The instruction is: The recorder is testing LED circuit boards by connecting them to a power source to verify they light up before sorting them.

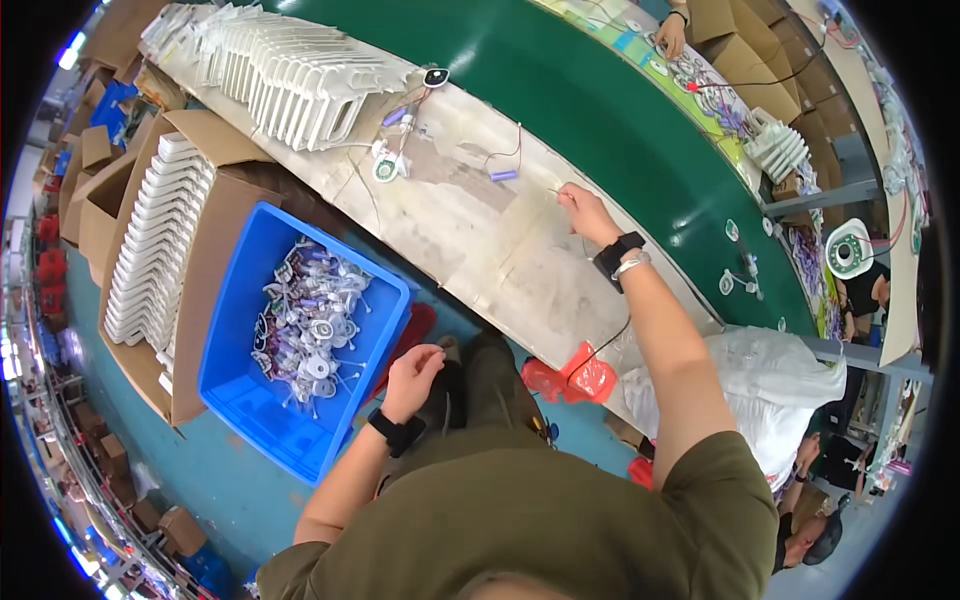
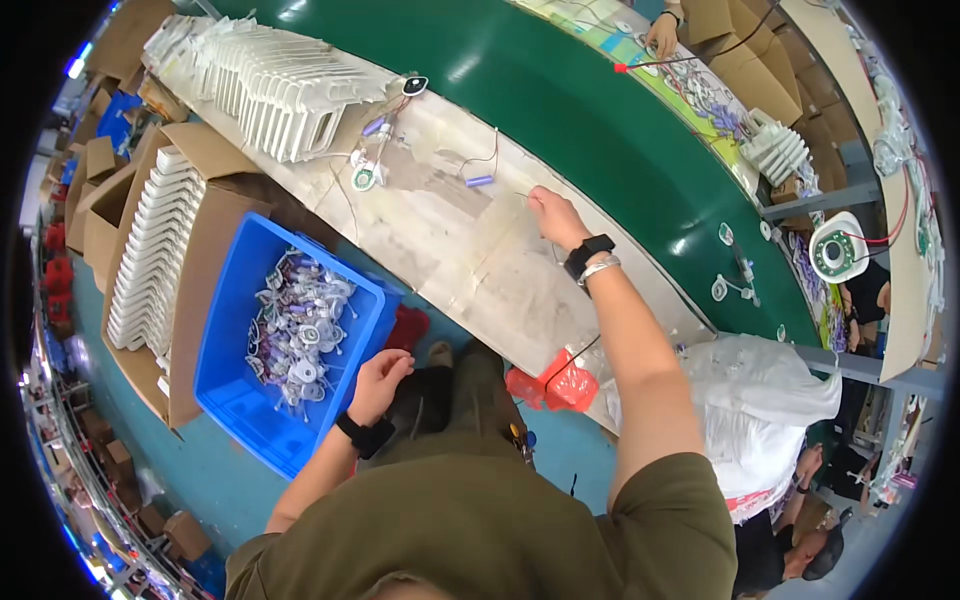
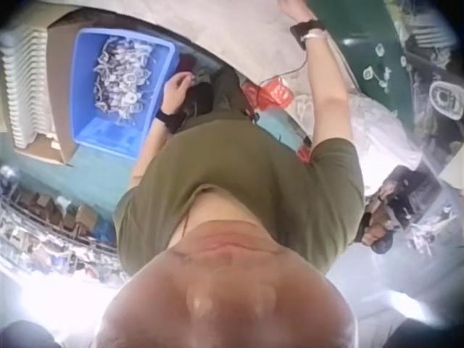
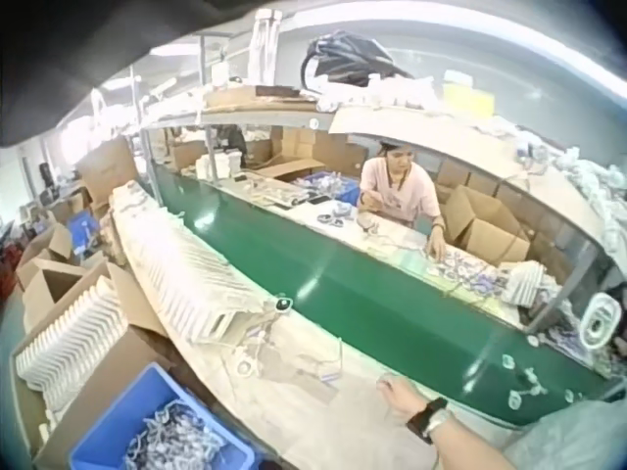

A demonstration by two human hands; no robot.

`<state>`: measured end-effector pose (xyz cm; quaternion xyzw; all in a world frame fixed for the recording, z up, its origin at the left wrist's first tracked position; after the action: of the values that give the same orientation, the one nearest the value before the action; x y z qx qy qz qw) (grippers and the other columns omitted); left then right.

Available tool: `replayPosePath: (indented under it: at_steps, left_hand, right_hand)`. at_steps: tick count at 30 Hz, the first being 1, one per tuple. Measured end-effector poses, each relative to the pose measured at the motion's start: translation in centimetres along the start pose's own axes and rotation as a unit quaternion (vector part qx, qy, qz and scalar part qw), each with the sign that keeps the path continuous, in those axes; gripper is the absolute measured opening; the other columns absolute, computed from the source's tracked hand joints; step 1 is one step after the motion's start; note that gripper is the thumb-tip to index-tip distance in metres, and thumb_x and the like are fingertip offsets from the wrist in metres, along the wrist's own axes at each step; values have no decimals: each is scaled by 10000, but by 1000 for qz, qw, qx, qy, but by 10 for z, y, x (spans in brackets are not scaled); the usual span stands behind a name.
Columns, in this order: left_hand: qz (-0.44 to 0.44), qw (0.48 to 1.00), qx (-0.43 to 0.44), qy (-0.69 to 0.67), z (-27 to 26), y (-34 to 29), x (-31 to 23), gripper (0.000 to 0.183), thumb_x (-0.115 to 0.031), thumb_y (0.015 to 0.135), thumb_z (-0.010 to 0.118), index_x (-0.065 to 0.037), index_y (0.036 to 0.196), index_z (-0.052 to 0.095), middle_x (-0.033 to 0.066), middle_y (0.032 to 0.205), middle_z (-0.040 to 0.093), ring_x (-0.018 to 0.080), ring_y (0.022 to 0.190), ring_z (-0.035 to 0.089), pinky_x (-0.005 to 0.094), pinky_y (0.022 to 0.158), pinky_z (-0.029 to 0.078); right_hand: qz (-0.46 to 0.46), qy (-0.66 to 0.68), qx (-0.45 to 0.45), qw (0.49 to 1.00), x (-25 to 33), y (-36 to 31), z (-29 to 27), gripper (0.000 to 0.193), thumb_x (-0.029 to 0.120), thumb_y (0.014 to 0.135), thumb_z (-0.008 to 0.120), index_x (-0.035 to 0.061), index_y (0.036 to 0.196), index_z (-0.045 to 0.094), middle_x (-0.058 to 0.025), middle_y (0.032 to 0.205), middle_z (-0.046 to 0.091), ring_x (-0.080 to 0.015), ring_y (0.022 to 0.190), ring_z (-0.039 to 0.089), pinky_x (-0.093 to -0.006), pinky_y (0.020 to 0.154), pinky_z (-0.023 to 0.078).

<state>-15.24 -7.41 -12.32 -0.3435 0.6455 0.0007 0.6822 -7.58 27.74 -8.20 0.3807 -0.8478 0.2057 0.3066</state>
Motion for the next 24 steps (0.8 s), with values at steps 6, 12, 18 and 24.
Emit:
replayPosePath:
  at_steps: [6,12,18,24]
  left_hand:
    - [-45,999,-14,-2,-2,-7,19,167,-93,807,498,30,916,521,72,827,574,115,735,546,217,663,436]
    - [-90,995,-42,27,-13,-22,43,144,-87,793,516,19,889,534,46,781,574,96,715,540,204,649,428]
    - [-21,999,-25,-42,-7,-16,3,162,-111,769,550,19,865,547,47,711,578,86,655,541,209,600,433]
    - [19,996,36,-76,-5,-3,-29,148,-103,786,522,15,874,538,65,778,580,108,663,545,195,587,424]
  right_hand:
    - [43,-76,43,995,-14,54,61,185,213,769,489,50,857,475,-196,753,548,-347,760,528,-398,641,412]
    - [58,-160,108,979,-29,81,112,214,233,706,550,50,817,540,-183,780,570,-334,755,550,-411,645,428]
    - [-215,-29,304,928,167,-92,112,170,194,723,537,45,797,506,-113,702,518,-261,626,523,-345,501,390]
    - [-518,-146,-39,842,386,-248,-133,109,144,729,524,44,767,506,-43,612,464,-184,487,486,-279,369,350]
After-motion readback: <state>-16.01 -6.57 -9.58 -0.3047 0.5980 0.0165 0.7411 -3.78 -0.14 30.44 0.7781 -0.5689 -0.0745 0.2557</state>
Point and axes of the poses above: each hand's wrist, its own y-axis towards the middle knuckle, its own z-axis out of the palm, x = y × z, the point moved 10 cm from there along y, towards the middle knuckle
